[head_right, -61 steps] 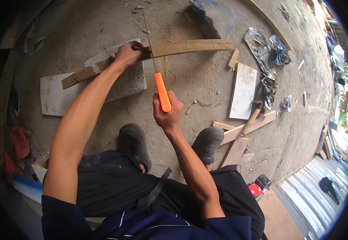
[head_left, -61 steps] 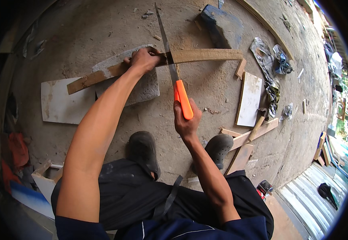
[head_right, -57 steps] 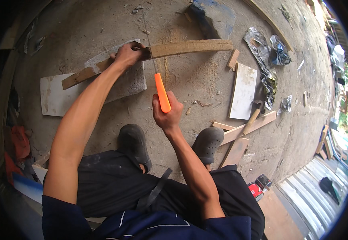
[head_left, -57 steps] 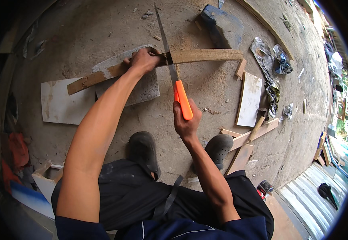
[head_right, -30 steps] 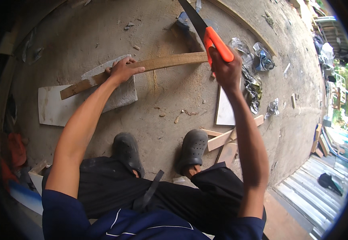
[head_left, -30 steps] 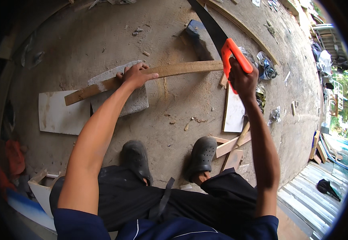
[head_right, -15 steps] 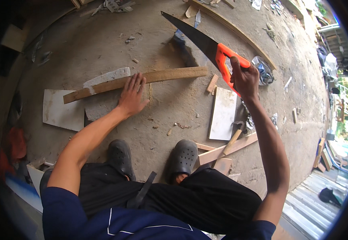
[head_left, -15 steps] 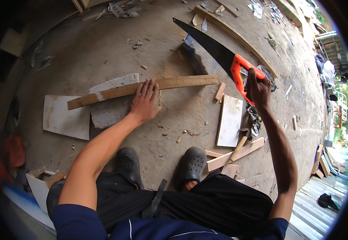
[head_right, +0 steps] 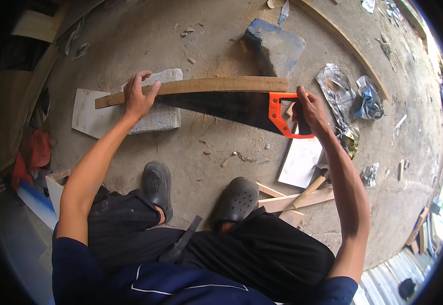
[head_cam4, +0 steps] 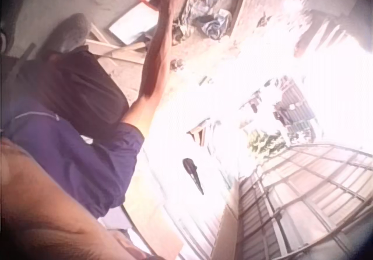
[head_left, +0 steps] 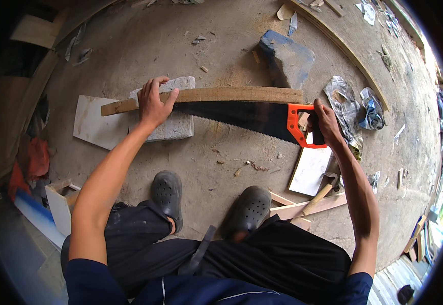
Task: The person sits on the floor and uses a hand saw to cut a wooden plank. They position the plank on a concrete block and saw through it, creating a cut piece.
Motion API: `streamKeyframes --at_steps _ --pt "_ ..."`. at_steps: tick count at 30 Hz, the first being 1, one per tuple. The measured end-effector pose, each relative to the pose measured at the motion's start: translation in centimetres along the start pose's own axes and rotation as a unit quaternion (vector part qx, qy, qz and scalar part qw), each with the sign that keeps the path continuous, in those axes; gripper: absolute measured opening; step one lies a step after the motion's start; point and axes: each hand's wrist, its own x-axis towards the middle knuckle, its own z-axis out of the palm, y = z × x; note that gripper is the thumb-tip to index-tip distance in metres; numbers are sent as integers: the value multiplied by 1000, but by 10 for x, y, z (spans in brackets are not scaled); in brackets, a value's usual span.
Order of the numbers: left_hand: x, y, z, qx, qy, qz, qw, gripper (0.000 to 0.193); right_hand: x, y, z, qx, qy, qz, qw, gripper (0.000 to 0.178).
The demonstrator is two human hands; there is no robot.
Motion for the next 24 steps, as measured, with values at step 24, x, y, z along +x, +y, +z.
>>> streamKeyframes --at_steps 24 --pt "-18 18 17 -3 -121 270 955 64 14 11 19 -26 -28 68 997 48"
